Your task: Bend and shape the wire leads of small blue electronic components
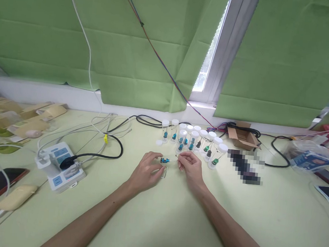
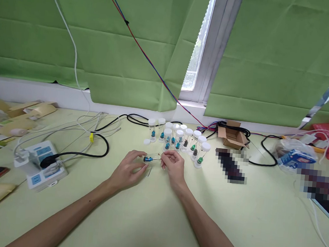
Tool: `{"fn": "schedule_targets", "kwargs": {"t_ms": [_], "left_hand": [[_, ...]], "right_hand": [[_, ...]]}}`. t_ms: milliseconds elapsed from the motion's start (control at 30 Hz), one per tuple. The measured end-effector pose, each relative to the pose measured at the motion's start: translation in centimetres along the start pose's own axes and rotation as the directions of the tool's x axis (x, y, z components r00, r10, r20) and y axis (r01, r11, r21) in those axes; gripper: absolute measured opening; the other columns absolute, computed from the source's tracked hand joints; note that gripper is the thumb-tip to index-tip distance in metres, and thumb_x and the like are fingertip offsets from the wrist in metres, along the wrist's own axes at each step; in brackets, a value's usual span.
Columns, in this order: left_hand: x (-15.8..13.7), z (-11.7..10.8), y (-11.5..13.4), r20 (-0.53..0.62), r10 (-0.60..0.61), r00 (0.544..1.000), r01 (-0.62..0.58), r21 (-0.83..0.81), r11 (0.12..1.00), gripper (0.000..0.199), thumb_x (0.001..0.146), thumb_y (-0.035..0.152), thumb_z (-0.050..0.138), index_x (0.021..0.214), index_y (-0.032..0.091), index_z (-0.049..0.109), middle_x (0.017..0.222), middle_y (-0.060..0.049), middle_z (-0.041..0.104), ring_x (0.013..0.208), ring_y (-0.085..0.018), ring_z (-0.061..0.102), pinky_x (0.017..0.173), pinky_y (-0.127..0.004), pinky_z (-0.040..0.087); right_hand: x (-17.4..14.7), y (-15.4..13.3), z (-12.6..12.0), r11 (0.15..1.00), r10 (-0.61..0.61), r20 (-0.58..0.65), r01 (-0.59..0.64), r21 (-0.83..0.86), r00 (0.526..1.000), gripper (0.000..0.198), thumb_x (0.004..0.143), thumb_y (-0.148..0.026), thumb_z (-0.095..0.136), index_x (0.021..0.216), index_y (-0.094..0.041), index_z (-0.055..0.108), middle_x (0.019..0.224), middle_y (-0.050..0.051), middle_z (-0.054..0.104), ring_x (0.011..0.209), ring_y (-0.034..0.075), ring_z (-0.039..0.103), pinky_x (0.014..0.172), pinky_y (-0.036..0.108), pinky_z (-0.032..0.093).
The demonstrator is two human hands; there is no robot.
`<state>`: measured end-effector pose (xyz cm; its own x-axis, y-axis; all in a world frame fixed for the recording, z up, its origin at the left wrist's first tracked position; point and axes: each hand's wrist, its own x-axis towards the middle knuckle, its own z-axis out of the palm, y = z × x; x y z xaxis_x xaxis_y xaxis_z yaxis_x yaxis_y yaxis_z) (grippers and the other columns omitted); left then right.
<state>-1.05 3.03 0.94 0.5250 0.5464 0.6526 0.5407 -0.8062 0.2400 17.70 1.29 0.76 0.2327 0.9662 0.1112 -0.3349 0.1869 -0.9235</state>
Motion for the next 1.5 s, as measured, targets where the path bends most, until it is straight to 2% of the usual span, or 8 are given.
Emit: {"fn": "schedule_targets", "kwargs": {"t_ms": [333,500,567,700,867,967,1300,1500], "left_hand": [[-0.04,0.11,-0.17,0.007,0.006,1.000,-0.006,-0.008,1.000,0.018,0.084,0.020,0.057,0.074,0.020,0.071,0.108,-0.010,0.061,0.096,-0.022,0.056,0.083,-0.039,0.046],[0.01,0.07,-0.12,-0.004,0.000,1.000,0.000,-0.007,1.000,0.018,0.084,0.020,0.057,0.074,0.020,0.071,0.108,-0.010,0.061,0.097,-0.022,0.056,0.083,-0.040,0.046],[0.00,0.05,-0.13,-0.012,-0.002,1.000,0.002,-0.006,1.000,0.018,0.084,0.019,0.057,0.074,0.020,0.071,0.108,-0.010,0.061,0.098,-0.023,0.056,0.084,-0.040,0.046],[-0.03,0.03,-0.26,-0.014,-0.003,1.000,0.003,0.004,1.000,0.018,0.084,0.019,0.057,0.073,0.020,0.071,0.108,-0.010,0.061,0.098,-0.023,0.055,0.085,-0.041,0.046],[-0.13,0.07,-0.38,0.007,0.005,1.000,-0.005,0.028,1.000,0.018,0.084,0.020,0.057,0.073,0.020,0.072,0.108,-0.010,0.061,0.099,-0.023,0.056,0.084,-0.041,0.045],[-0.16,0.07,-0.40,0.018,0.007,1.000,-0.008,0.042,0.999,0.017,0.084,0.020,0.057,0.075,0.020,0.072,0.108,-0.010,0.061,0.098,-0.023,0.056,0.084,-0.041,0.045],[-0.12,0.06,-0.51,0.047,0.033,0.998,-0.035,0.040,0.999,0.018,0.084,0.022,0.057,0.075,0.021,0.073,0.105,-0.010,0.062,0.095,-0.023,0.056,0.081,-0.041,0.046],[-0.23,-0.01,-0.37,0.056,0.036,0.998,-0.038,0.024,0.999,0.019,0.083,0.021,0.057,0.072,0.021,0.072,0.106,-0.010,0.062,0.094,-0.023,0.056,0.081,-0.040,0.045]], "right_hand": [[0.02,0.40,-0.09,0.998,-0.034,-0.006,0.034,-0.050,0.999,0.021,0.068,-0.029,0.074,0.076,-0.017,0.059,0.059,-0.003,0.056,0.048,0.009,0.050,0.046,0.023,0.038],[0.06,0.62,-0.38,0.996,-0.038,0.003,0.038,-0.086,0.999,0.019,0.073,-0.032,0.071,0.078,-0.017,0.060,0.057,-0.004,0.054,0.047,0.009,0.048,0.047,0.022,0.038],[0.13,0.75,-0.51,0.995,-0.005,0.005,0.006,-0.095,1.000,0.019,0.074,-0.034,0.070,0.078,-0.018,0.060,0.056,-0.005,0.053,0.044,0.008,0.046,0.043,0.021,0.035],[0.23,0.86,-0.67,0.990,0.136,0.062,-0.132,-0.054,0.989,0.023,0.074,-0.038,0.069,0.078,-0.018,0.059,0.056,-0.004,0.052,0.041,0.008,0.047,0.036,0.020,0.032],[0.17,0.71,-0.73,0.954,0.284,0.187,-0.296,0.040,0.941,0.028,0.071,-0.040,0.072,0.083,-0.017,0.060,0.060,-0.002,0.058,0.044,0.008,0.050,0.034,0.017,0.031],[0.19,0.66,-0.77,0.931,0.330,0.236,-0.357,0.079,0.914,0.031,0.068,-0.039,0.075,0.084,-0.016,0.061,0.061,-0.001,0.059,0.046,0.008,0.052,0.035,0.017,0.033],[0.03,0.76,-0.66,0.925,0.345,0.282,-0.376,0.060,0.895,0.034,0.066,-0.039,0.076,0.084,-0.015,0.061,0.060,0.000,0.061,0.046,0.009,0.052,0.039,0.018,0.036],[-0.02,0.61,-0.57,0.931,0.347,0.276,-0.365,0.016,0.896,0.033,0.064,-0.037,0.077,0.082,-0.015,0.060,0.055,-0.003,0.058,0.040,0.007,0.047,0.035,0.018,0.031]]}}
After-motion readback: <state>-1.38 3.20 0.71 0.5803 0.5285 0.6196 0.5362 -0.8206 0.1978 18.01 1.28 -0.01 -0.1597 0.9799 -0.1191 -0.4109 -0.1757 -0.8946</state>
